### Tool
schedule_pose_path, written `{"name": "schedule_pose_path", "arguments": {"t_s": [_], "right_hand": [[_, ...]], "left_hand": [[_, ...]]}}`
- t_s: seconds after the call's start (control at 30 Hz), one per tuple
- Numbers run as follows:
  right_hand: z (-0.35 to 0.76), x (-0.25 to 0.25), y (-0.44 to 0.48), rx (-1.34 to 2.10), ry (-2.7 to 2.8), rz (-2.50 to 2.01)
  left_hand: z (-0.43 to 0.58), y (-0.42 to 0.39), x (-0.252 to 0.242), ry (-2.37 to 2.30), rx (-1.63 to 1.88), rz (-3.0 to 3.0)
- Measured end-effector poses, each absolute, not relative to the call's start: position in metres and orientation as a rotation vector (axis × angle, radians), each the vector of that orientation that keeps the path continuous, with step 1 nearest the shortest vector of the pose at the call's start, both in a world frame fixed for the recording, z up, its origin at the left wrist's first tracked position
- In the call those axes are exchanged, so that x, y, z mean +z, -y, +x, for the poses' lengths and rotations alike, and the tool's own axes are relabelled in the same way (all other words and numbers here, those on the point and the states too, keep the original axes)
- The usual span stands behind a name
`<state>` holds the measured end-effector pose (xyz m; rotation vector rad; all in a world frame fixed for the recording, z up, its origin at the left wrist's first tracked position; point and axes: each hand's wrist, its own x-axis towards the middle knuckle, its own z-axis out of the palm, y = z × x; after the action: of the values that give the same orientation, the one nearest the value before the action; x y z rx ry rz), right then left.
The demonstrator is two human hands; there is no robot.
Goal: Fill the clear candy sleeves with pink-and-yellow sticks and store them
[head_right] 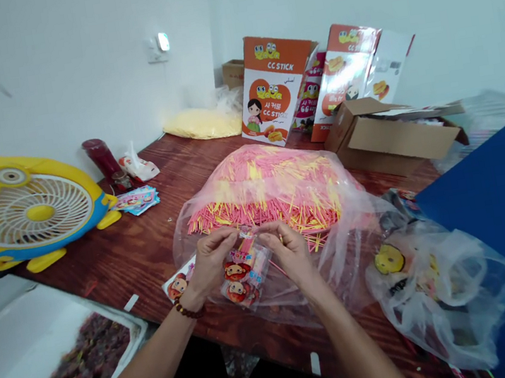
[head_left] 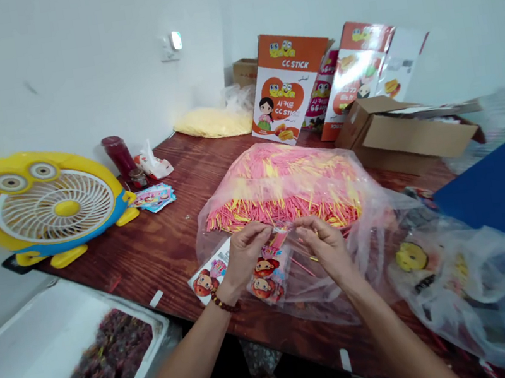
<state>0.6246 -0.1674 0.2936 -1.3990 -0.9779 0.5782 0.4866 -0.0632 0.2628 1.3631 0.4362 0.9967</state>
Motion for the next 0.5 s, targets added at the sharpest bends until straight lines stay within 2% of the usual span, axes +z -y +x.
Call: {"name": "schedule_pose_path", "arguments": {"t_s": [0.3,0.4,0.5], "right_hand": [[0.627,0.297,0.172,0.439,1.226,-1.545],[0.631,0.3,0.168,0.555,1.363,-1.513],[0.636,0.298,0.164,0.53,1.211,-1.527]], "left_hand": [[0.494,0.075,0.246,-0.509,1.034,1.286],[0.497,0.077,0.242,-0.522,1.041,1.282],[0.497,0.076,0.239,-0.546,1.019,1.188]]}}
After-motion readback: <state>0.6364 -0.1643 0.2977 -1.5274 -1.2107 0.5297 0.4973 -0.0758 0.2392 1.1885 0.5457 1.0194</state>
